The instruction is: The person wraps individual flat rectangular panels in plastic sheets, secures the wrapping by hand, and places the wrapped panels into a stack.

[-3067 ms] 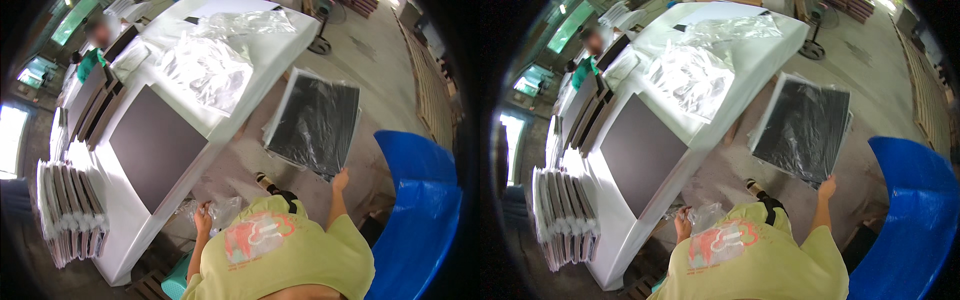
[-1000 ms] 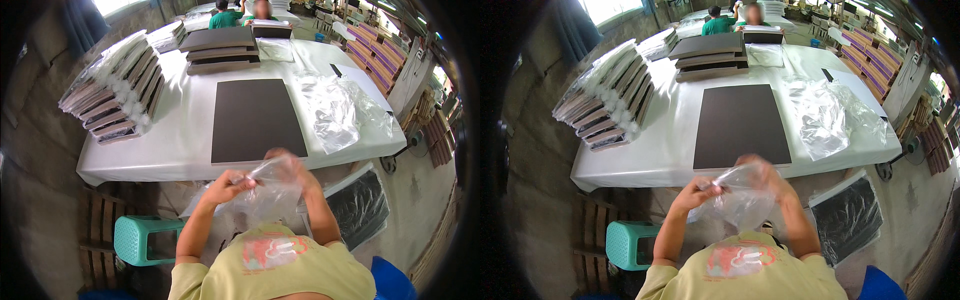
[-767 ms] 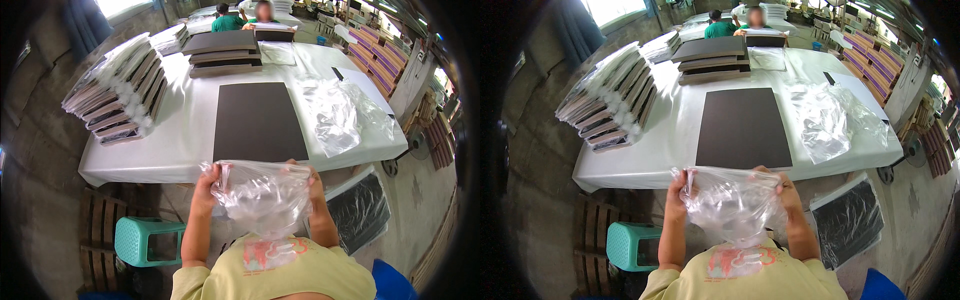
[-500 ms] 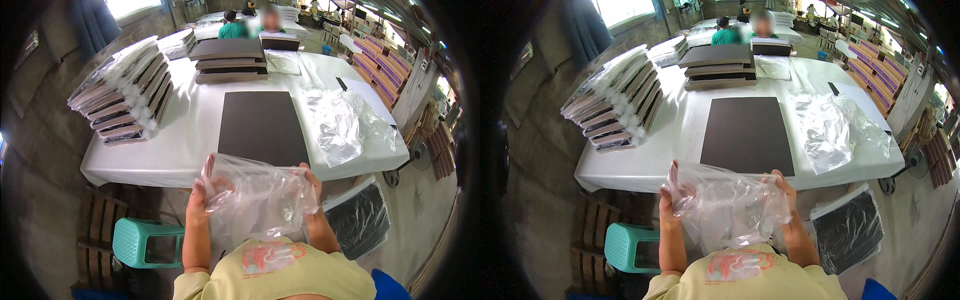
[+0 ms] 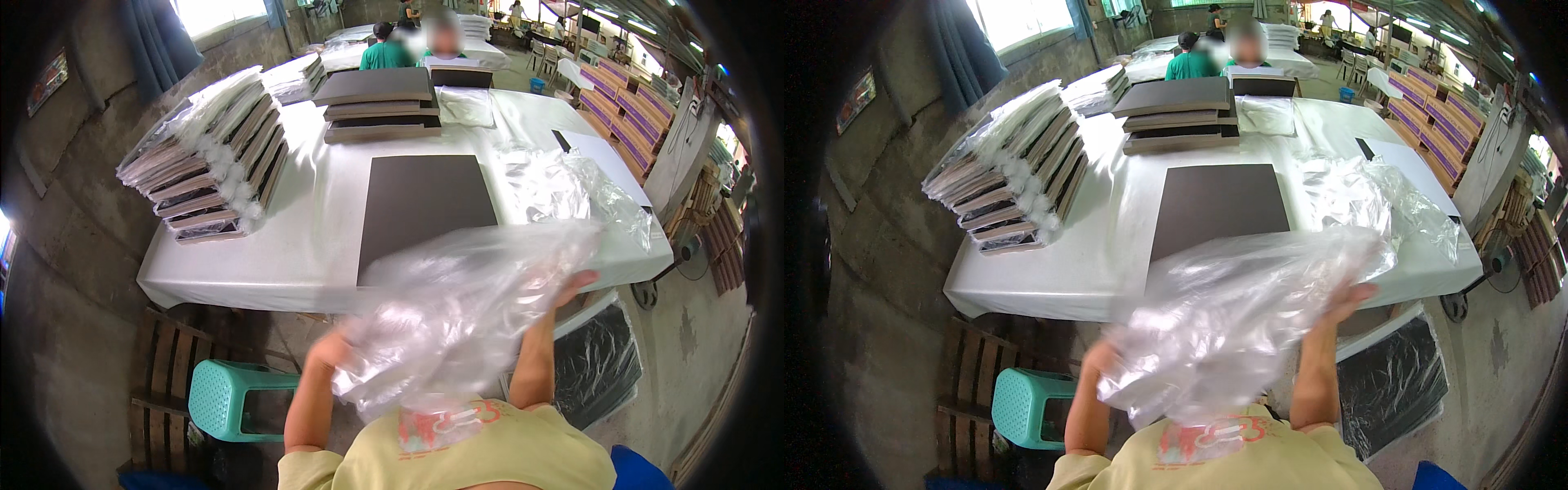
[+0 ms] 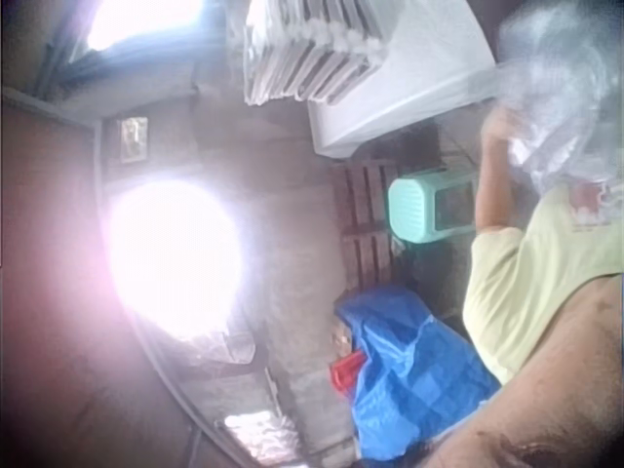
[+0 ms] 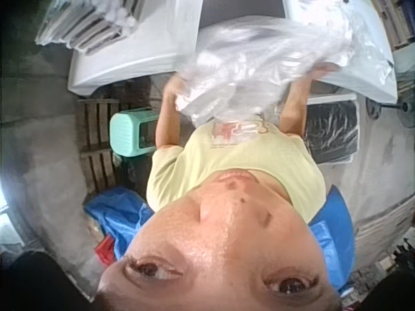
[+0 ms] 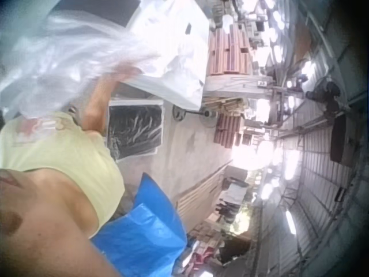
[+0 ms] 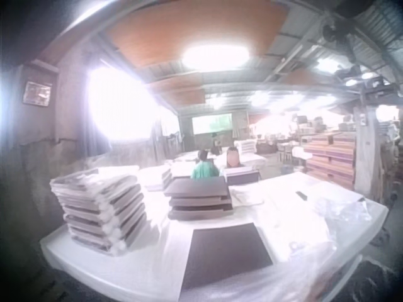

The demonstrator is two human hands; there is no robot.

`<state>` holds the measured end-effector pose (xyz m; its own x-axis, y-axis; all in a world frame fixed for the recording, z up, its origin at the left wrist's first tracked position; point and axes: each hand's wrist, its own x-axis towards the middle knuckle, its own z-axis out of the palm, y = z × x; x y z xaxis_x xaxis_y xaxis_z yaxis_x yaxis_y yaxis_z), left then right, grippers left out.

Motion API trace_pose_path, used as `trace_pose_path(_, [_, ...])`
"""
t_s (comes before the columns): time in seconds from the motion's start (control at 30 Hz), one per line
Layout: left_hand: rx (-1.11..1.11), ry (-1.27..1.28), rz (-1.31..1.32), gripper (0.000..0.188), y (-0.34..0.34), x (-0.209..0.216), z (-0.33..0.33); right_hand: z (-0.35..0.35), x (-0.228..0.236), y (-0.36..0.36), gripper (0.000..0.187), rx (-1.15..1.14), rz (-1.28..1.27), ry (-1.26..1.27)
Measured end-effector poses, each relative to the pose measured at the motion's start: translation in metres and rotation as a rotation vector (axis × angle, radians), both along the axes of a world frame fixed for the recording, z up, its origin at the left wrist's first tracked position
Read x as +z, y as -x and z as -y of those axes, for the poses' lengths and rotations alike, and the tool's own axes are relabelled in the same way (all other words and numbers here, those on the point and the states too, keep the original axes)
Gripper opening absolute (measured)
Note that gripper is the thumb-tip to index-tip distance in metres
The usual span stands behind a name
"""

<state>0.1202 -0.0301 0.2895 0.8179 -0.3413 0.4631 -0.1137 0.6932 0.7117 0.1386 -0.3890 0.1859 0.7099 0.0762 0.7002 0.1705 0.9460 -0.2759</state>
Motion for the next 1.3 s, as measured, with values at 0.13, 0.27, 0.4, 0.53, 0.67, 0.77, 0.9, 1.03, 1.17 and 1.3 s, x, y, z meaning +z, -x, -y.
trace_pose_path(0.13, [0.204, 0.103, -0.019, 0.089, 0.006, 0.007, 0.009, 0.029, -0.082, 0.011, 0.042, -0.314, 0.112, 0.639])
trace_pose_path(0.27, [0.127, 0.177, 0.009, 0.082, -0.019, 0.012, -0.01, -0.008, -0.031, 0.036, 0.037, 0.022, -0.165, 0.433])
trace_pose_path(0.4, [0.041, -0.149, -0.074, 0.076, -0.011, -0.023, -0.01, -0.021, 0.037, 0.04, 0.032, 0.069, -0.286, 0.198])
trace_pose_path(0.53, [0.211, -0.104, -0.072, 0.069, -0.003, -0.029, -0.027, -0.012, 0.063, 0.052, 0.028, -0.103, -0.509, 0.178])
trace_pose_path(0.67, [0.313, 0.274, 0.055, 0.062, -0.015, -0.004, -0.047, -0.035, 0.05, 0.086, 0.03, -0.065, -0.804, 0.54])
trace_pose_path(0.77, [0.162, 0.336, 0.111, 0.057, -0.012, 0.006, -0.038, -0.022, -0.016, 0.082, 0.045, 0.487, -0.277, 0.689])
trace_pose_path(0.9, [0.07, 0.087, -0.039, 0.051, -0.014, -0.025, -0.017, -0.02, 0.01, 0.072, 0.048, 0.216, -0.274, 0.466])
trace_pose_path(1.03, [-0.03, -0.504, -0.237, 0.045, -0.014, -0.083, -0.003, 0.009, 0.045, 0.064, 0.052, 0.031, -0.302, 0.08])
trace_pose_path(1.17, [0.194, -0.455, -0.305, 0.039, -0.005, -0.084, -0.025, 0.032, 0.053, 0.058, 0.058, 0.041, -0.247, -0.076])
trace_pose_path(1.3, [0.62, 0.018, -0.426, 0.059, -0.007, -0.052, 0.007, 0.032, 0.061, 0.058, 0.065, 0.146, -0.211, -0.127])
